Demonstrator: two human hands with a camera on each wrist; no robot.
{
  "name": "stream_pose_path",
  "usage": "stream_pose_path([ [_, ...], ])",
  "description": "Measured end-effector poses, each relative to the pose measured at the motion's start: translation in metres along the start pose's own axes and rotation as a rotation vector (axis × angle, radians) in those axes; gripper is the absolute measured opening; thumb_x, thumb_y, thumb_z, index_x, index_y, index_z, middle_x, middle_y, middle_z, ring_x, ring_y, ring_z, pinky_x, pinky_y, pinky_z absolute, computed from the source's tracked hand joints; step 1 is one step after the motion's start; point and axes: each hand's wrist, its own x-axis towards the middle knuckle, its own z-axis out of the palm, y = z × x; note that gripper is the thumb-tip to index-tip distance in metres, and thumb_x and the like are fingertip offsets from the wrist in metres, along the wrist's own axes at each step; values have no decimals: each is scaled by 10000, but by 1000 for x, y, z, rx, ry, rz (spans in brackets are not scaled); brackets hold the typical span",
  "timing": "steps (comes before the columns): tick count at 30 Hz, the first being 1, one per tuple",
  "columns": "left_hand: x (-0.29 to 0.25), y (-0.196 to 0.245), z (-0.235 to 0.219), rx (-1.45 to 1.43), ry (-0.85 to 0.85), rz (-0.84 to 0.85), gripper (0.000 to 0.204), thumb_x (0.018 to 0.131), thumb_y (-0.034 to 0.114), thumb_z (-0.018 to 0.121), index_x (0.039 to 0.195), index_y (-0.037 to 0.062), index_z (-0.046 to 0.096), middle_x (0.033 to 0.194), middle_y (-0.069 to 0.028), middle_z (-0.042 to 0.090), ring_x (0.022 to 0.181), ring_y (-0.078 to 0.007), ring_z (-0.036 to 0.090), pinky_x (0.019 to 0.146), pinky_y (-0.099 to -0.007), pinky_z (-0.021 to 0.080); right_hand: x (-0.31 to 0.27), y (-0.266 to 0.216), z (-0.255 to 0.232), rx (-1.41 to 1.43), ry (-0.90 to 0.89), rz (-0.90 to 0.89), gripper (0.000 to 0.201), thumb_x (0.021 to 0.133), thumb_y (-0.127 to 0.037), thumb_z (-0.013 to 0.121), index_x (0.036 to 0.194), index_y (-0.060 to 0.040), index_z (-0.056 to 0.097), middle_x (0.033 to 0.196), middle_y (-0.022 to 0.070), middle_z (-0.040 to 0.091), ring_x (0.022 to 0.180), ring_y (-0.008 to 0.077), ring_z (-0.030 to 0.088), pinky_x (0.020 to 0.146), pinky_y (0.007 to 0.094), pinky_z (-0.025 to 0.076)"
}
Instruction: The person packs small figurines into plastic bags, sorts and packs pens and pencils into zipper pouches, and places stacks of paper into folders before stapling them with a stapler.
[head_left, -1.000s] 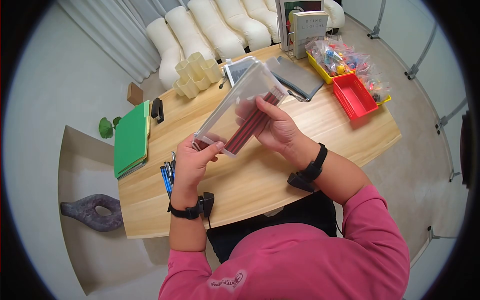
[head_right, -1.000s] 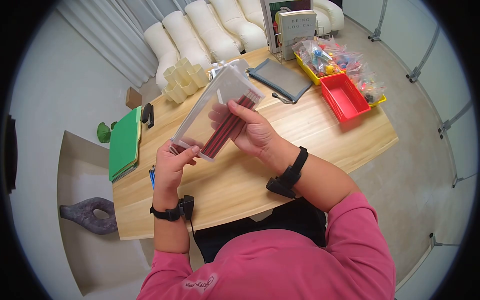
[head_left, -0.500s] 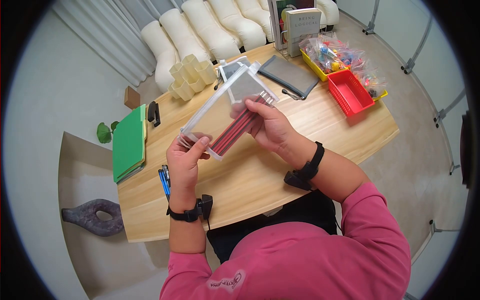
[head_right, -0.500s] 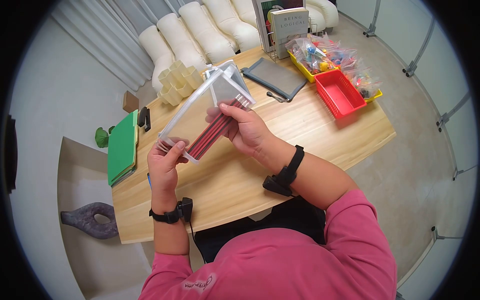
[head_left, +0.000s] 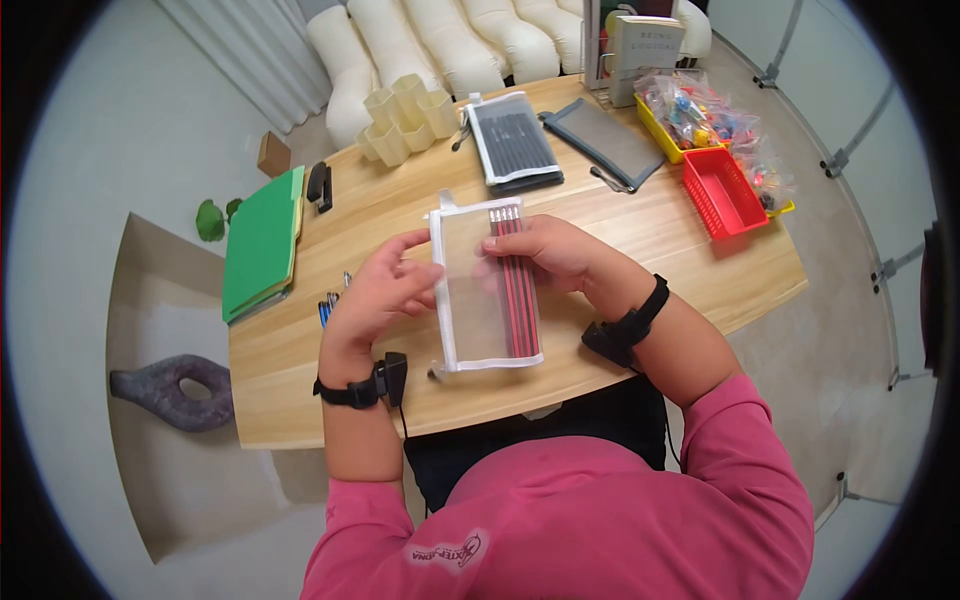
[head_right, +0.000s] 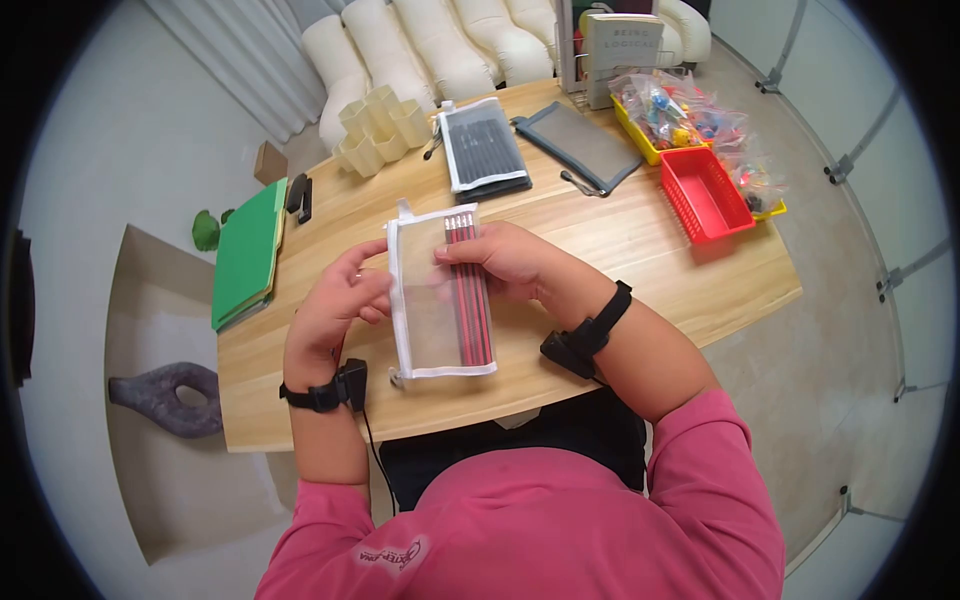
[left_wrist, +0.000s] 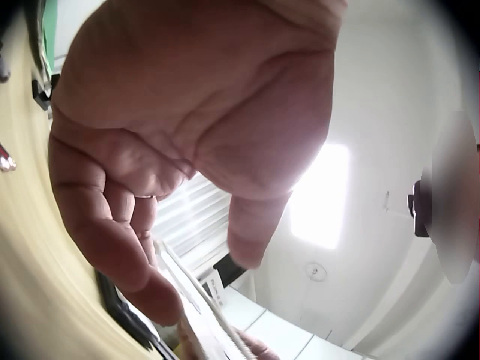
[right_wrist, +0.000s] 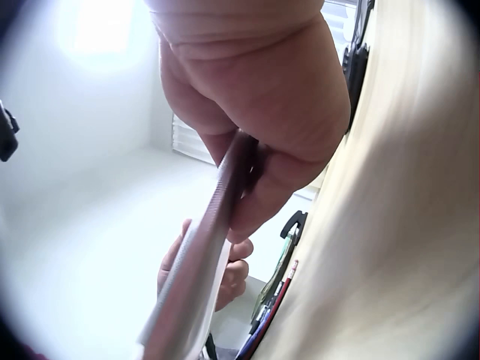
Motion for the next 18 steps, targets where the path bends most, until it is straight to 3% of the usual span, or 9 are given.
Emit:
stream_pose_path([
  [3,2,-8,11,60,-92,-39,747,991,112,757,1624,16,371,883,-28,680,714,-84,612,616,-228,483,0,-1,2,-209,79,19,264,1002,-255,778,1088,-7,746,999,119,783,850,217,778,763,363,645],
  [4,7,-17,13,67,-46,-22,824,961,72,784,1646,24,328,854,-22,675,700,-93,621,599,-240,490,-3,-6,4,-220,76,31,264,1002,-255,778,1088,-7,746,999,119,783,850,217,778,763,363,645],
  [6,10,-23,17,129,-24,-44,840,954,61,784,1650,21,315,835,-19,668,687,-98,622,587,-253,493,-11,-17,6,-667,230,68,309,951,-305,836,998,-13,748,877,74,763,753,173,749,647,335,606],
  [7,11,-24,20,206,-9,-65,856,947,50,784,1654,19,301,816,-17,661,674,-103,624,576,-266,497,-11,-19,3,-675,228,77,309,951,-305,836,998,-13,748,877,74,763,753,173,749,647,335,606],
  [9,13,-26,26,243,5,-86,867,943,47,781,1656,10,290,803,-23,660,659,-111,633,564,-275,501,-12,-22,-4,-891,399,29,322,894,-313,884,920,-31,731,772,50,732,673,160,713,577,320,554],
  [12,11,-18,34,315,45,-115,895,931,48,784,1661,-7,269,788,-39,665,638,-127,653,549,-286,506,-15,-27,-10,-1095,504,-80,349,831,-304,907,853,-21,704,687,104,697,693,200,715,642,371,558],
  [18,5,-12,39,344,79,-157,915,932,96,788,1665,-21,253,805,-70,696,621,-142,669,544,-294,508,-11,-19,-19,-1176,335,-103,370,811,-300,917,777,-19,678,667,80,678,630,191,650,596,365,507],
])
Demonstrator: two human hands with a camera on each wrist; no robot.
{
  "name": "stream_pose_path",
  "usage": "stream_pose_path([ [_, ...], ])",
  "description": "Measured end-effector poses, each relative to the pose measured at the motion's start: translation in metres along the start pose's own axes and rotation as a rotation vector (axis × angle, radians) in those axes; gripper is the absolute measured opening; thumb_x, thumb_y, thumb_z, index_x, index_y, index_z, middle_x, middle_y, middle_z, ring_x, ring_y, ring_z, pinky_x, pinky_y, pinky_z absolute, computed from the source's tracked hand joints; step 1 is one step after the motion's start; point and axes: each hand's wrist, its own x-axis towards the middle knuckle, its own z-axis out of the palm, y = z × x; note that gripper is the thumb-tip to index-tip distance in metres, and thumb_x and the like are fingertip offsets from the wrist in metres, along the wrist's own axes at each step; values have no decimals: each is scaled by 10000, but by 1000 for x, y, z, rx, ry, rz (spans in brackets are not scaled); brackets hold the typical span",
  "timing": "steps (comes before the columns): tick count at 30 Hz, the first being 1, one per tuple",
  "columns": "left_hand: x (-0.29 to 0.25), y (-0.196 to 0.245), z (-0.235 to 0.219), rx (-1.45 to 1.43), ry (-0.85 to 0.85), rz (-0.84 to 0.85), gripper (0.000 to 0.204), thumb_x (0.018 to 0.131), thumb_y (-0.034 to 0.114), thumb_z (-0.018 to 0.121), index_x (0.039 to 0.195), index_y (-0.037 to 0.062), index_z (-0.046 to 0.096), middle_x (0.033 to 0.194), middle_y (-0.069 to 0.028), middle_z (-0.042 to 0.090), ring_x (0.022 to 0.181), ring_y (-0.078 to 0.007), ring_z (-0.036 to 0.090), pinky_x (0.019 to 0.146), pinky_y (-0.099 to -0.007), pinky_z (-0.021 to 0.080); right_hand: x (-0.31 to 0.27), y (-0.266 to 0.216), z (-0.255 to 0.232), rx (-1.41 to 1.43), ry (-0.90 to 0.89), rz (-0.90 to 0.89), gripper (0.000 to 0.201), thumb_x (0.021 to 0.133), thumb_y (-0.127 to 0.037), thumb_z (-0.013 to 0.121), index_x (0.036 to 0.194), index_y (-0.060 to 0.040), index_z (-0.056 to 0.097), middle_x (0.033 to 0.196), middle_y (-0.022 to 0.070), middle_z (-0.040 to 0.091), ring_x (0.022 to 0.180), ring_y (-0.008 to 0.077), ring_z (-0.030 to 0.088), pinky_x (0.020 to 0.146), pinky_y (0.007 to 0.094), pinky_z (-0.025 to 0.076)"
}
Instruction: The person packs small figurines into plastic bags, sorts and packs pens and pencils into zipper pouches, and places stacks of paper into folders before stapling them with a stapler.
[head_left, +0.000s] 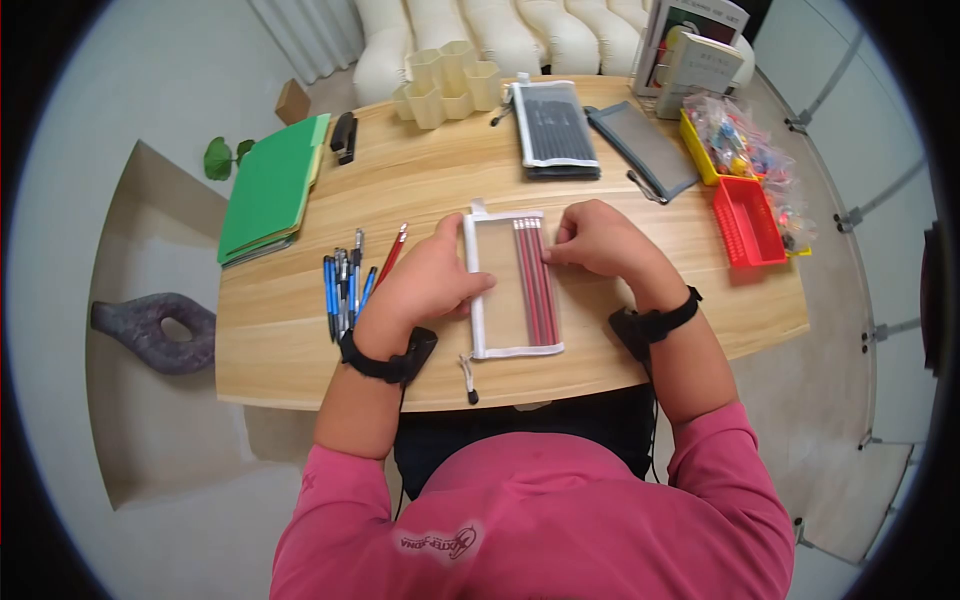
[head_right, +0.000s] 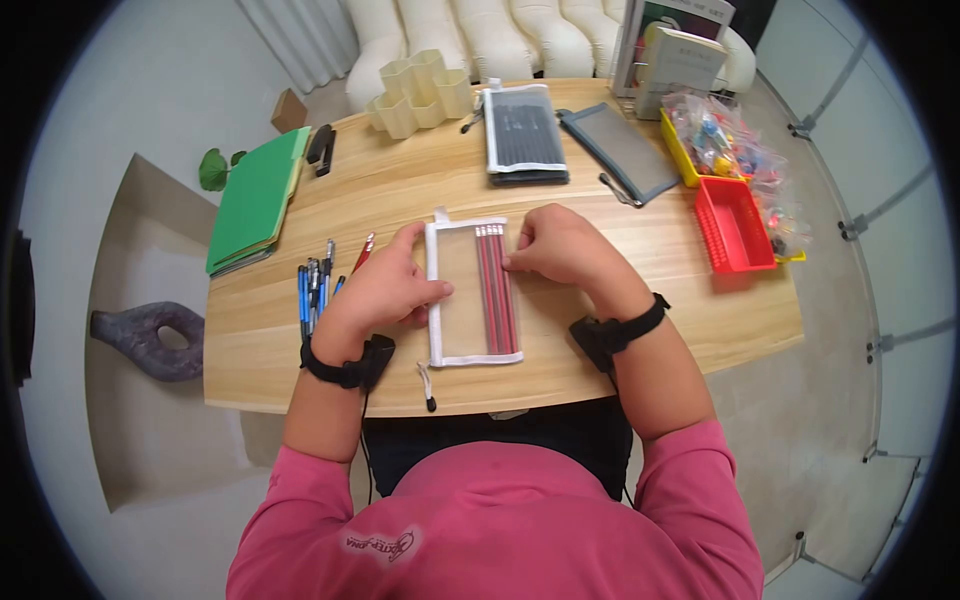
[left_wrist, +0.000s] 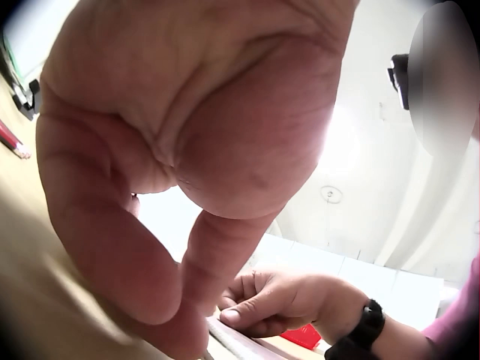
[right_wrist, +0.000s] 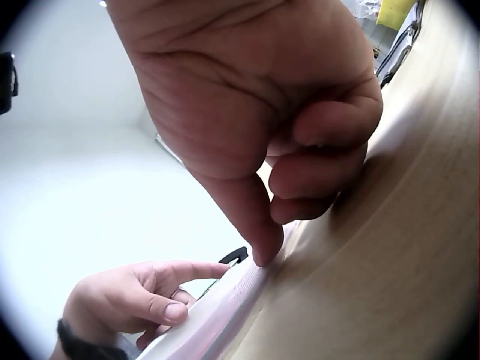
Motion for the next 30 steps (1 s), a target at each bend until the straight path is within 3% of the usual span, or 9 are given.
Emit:
stream_pose_path([
  [3,-4,-15,-22,87,113,47,723,969,149,761,1580,-53,430,803,-63,696,630,-143,667,566,-305,519,1,-4,-5,88,-17,36,375,811,-309,920,771,-29,674,660,69,664,605,169,620,576,344,494],
  [5,-11,-23,-52,-72,266,53,514,991,190,749,1419,-66,624,789,-49,692,674,-131,672,587,-303,518,-1,-10,-7,103,-2,14,381,829,-319,915,762,-42,662,653,47,648,598,145,614,561,323,487],
  [6,-17,-25,-65,15,350,23,348,971,240,756,1201,-22,772,798,-86,734,718,-187,708,628,-346,542,0,-9,-7,167,4,31,383,850,-321,906,761,-46,654,655,40,647,595,139,610,559,318,488],
  [9,-25,-15,-78,526,431,-58,311,904,265,789,1100,25,814,848,-143,769,760,-271,734,692,-386,561,2,-6,-4,283,1,29,385,899,-322,880,768,-53,638,662,26,643,587,125,600,550,304,483],
  [14,0,-33,-55,868,495,32,112,836,138,745,858,41,796,898,-226,767,889,-408,748,808,-505,595,-4,-12,-5,454,-27,-2,353,974,-290,840,824,-70,607,669,-4,608,529,77,540,469,255,402],
  [18,13,-43,-53,913,488,90,123,839,122,730,870,15,782,919,-249,764,897,-429,744,819,-519,591,-7,-14,-10,509,-23,-25,349,980,-314,826,843,-65,624,691,13,629,546,91,571,485,265,443],
  [20,12,-31,-54,840,322,-55,157,854,132,729,926,3,781,962,-259,766,916,-444,740,831,-524,590,-7,-14,-13,507,-10,-27,358,978,-332,823,840,-62,632,708,24,647,570,103,597,510,277,483],
  [27,2,-14,-44,805,445,-67,211,953,189,697,1011,-4,759,990,-256,768,956,-449,734,845,-506,591,-7,-13,-13,488,-13,5,342,989,-347,809,877,-61,658,705,23,666,559,106,622,487,260,462],
  [30,5,-13,-62,301,535,130,231,1037,166,677,1213,18,660,980,-127,798,839,-218,777,740,-365,595,-6,-6,-8,429,-103,45,324,973,-318,815,875,-46,670,726,44,690,586,133,655,519,282,504],
])
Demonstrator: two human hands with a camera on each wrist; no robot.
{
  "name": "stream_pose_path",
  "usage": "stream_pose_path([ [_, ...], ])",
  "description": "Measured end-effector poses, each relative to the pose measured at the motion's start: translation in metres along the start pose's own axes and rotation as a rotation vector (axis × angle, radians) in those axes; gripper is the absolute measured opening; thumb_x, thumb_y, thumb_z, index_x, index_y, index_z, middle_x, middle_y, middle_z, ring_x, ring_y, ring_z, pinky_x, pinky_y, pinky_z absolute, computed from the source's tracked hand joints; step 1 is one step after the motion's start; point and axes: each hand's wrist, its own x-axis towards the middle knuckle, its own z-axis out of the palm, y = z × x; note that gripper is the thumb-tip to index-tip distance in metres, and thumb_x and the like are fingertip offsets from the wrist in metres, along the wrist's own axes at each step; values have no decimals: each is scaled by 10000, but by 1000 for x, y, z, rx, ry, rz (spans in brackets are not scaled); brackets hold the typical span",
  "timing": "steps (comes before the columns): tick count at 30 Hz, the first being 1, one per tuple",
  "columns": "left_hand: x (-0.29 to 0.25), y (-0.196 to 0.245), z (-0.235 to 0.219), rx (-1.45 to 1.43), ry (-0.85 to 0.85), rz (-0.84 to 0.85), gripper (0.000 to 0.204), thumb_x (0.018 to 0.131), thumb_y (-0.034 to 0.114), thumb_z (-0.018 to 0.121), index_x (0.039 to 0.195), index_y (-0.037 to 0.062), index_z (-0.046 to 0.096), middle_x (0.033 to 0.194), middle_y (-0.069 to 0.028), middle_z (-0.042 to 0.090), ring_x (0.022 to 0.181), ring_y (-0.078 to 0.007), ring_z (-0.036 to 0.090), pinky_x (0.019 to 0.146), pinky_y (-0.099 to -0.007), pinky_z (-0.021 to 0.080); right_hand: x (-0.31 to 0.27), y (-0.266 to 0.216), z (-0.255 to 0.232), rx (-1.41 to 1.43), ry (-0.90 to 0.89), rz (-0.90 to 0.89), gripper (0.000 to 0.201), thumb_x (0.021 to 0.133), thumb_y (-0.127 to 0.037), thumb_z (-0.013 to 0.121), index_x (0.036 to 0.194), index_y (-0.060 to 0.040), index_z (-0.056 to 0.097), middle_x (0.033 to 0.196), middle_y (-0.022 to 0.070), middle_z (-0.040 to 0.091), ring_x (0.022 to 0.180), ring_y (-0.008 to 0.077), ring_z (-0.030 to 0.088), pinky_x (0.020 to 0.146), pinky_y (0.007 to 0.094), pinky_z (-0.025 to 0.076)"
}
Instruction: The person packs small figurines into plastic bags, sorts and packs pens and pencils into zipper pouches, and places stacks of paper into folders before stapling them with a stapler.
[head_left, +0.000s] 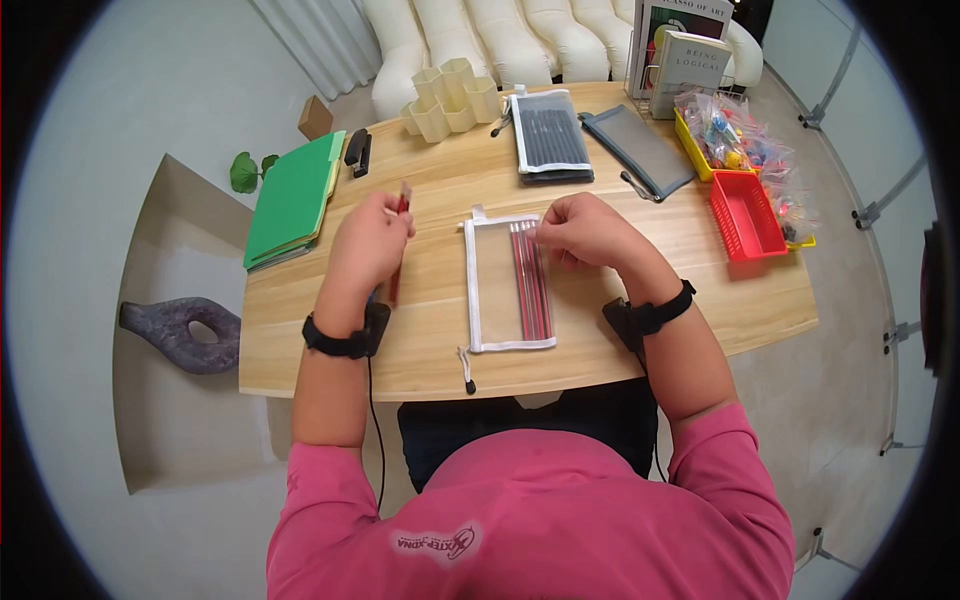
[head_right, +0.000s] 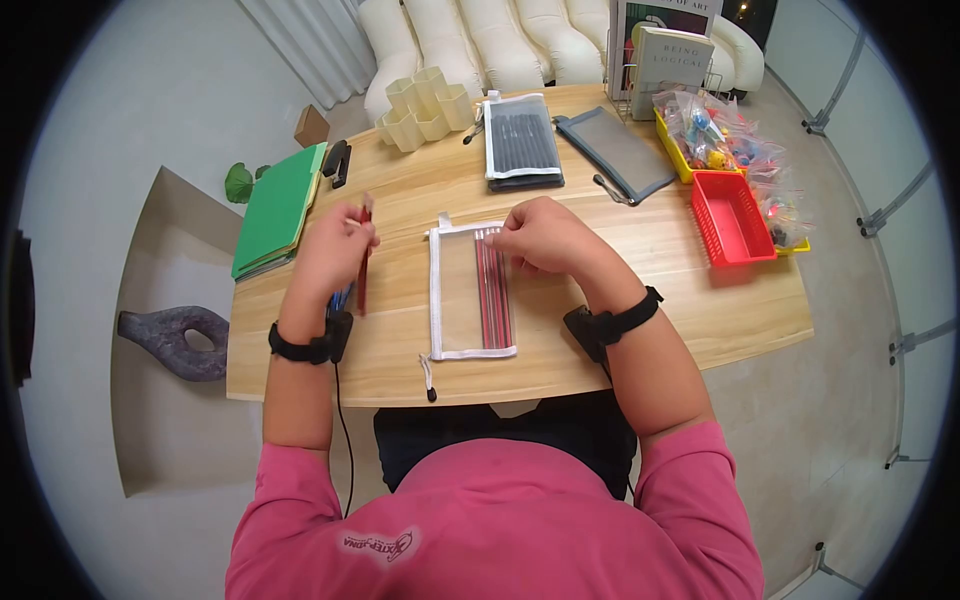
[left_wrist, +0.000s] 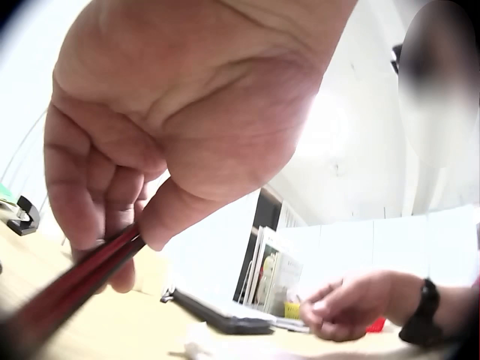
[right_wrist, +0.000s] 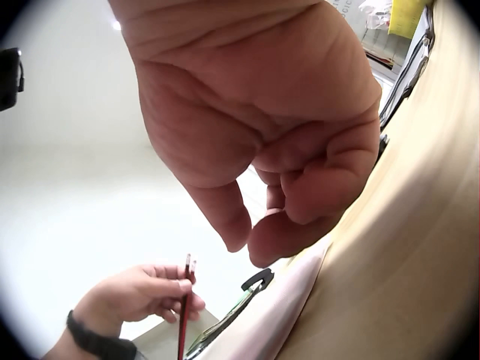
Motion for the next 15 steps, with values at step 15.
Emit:
stream_pose_path([
  [15,6,-28,41,-894,142,-204,288,1075,143,661,1314,12,569,1129,-126,779,944,-217,795,728,-280,654,-5,-1,9,-270,-126,52,225,844,-132,880,845,-43,673,761,77,729,648,185,722,591,331,577],
])
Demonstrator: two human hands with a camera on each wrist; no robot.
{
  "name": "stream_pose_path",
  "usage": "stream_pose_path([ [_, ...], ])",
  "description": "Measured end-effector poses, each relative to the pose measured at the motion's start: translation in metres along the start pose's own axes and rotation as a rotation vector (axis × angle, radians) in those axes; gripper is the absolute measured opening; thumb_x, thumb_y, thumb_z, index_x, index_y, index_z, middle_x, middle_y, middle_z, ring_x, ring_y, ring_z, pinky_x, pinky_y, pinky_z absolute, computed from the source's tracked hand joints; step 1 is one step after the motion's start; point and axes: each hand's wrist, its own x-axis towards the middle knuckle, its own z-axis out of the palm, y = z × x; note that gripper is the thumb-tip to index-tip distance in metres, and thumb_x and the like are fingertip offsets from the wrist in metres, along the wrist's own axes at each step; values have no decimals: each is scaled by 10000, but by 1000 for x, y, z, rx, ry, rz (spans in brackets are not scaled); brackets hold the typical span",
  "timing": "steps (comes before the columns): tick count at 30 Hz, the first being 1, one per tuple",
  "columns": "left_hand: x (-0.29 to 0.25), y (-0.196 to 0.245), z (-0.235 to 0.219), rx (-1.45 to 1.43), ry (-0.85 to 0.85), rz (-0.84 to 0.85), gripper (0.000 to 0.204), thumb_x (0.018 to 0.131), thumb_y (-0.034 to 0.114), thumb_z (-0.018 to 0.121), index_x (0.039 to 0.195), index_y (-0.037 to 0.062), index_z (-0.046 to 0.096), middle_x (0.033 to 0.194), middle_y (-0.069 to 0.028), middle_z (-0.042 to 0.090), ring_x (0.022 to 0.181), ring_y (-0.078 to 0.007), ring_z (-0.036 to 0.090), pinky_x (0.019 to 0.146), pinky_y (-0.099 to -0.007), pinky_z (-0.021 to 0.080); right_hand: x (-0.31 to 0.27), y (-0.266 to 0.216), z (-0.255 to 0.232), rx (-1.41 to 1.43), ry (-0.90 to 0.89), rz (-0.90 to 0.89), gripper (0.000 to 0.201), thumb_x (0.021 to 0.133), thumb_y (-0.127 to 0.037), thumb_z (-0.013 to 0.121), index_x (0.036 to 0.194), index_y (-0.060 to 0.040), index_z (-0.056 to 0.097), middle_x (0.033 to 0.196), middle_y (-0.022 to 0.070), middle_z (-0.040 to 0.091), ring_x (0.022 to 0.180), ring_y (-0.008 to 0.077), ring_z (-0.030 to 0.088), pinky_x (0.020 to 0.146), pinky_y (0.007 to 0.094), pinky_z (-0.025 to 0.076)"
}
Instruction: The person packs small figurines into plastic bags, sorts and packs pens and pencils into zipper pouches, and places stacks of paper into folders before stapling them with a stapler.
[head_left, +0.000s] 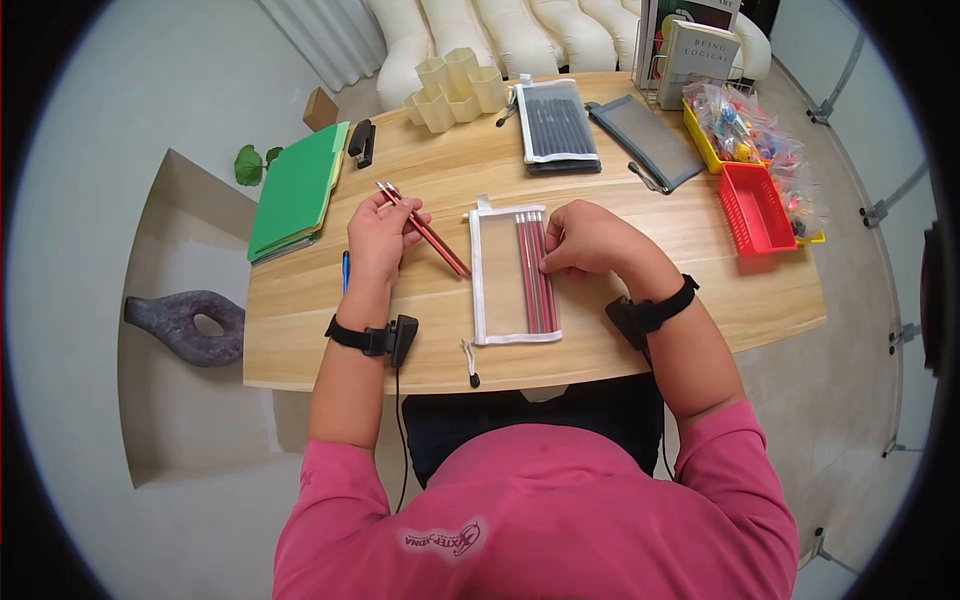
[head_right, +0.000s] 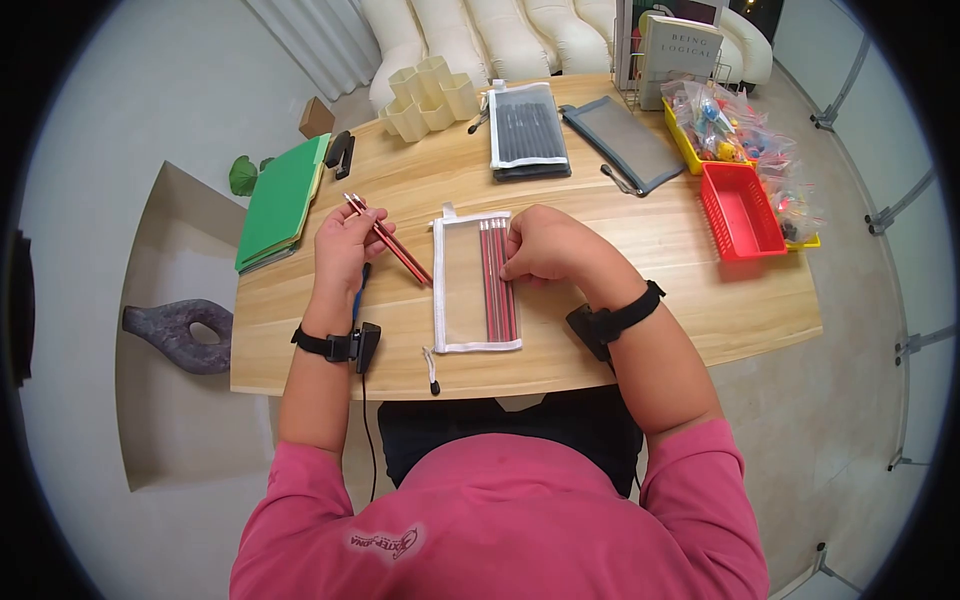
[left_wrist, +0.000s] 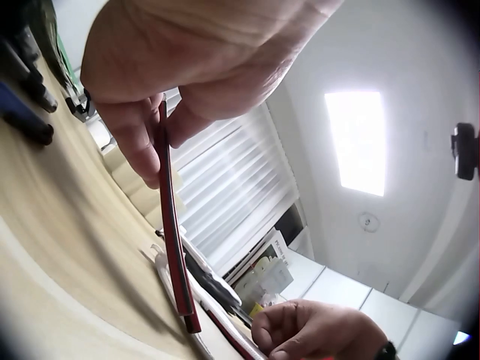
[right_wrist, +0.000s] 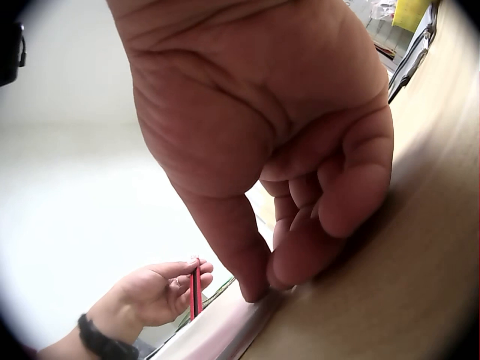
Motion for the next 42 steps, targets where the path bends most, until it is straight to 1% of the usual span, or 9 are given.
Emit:
stream_pose_path([
  [8,-7,1,16,-80,-127,-168,217,1090,149,634,1274,45,587,1216,-136,758,997,-227,793,772,-298,665,-6,-6,-1,15,28,21,235,842,-115,874,810,-46,652,749,79,727,642,181,726,581,331,579],
  [15,-26,-5,31,-44,-263,-246,181,1085,184,627,1222,65,630,1134,-106,783,987,-175,790,738,-261,647,-5,-7,-1,23,19,32,245,852,-116,870,839,-44,637,756,71,726,647,180,740,568,319,576],
  [17,-29,-6,30,107,-266,-224,192,1072,215,651,1202,74,654,1061,-61,798,921,-112,767,690,-238,601,-6,-8,-1,23,25,39,243,854,-116,868,837,-45,636,755,71,725,650,180,742,566,320,577],
  [21,-35,-6,25,216,-286,-172,284,1042,195,723,1259,35,634,1022,-58,802,790,-95,743,598,-224,543,-4,-5,0,27,19,47,236,857,-116,864,844,-49,638,765,73,729,652,180,743,567,326,580],
  [23,-41,-5,26,219,-215,-200,260,1027,202,745,1220,48,665,978,-33,799,736,-74,701,571,-221,508,-3,-5,0,35,18,44,234,856,-115,864,848,-50,639,767,74,729,653,181,743,567,328,581],
  [32,-39,-7,21,157,-339,-283,179,1037,176,732,1151,39,724,954,-25,780,782,-80,719,656,-214,582,-4,-6,2,23,33,45,235,853,-113,864,862,-37,642,764,75,726,645,181,737,566,326,579],
  [36,-36,-11,21,91,-343,-283,189,1037,191,738,1171,59,721,985,-21,778,816,-81,723,691,-212,596,-3,-5,1,15,30,49,236,854,-112,864,862,-41,639,766,77,728,642,180,737,569,324,580],
  [39,-36,-9,20,118,-258,-236,188,1039,187,736,1173,55,721,978,-18,773,829,-91,734,703,-214,606,-3,-5,1,17,30,48,239,856,-113,864,858,-42,636,769,76,730,641,180,737,569,322,579],
  [42,-40,-7,19,115,-382,-285,190,1040,187,735,1174,53,718,978,-18,769,837,-96,739,701,-215,606,-5,-8,1,22,31,52,241,857,-114,864,855,-42,635,770,77,732,641,180,738,566,323,577],
])
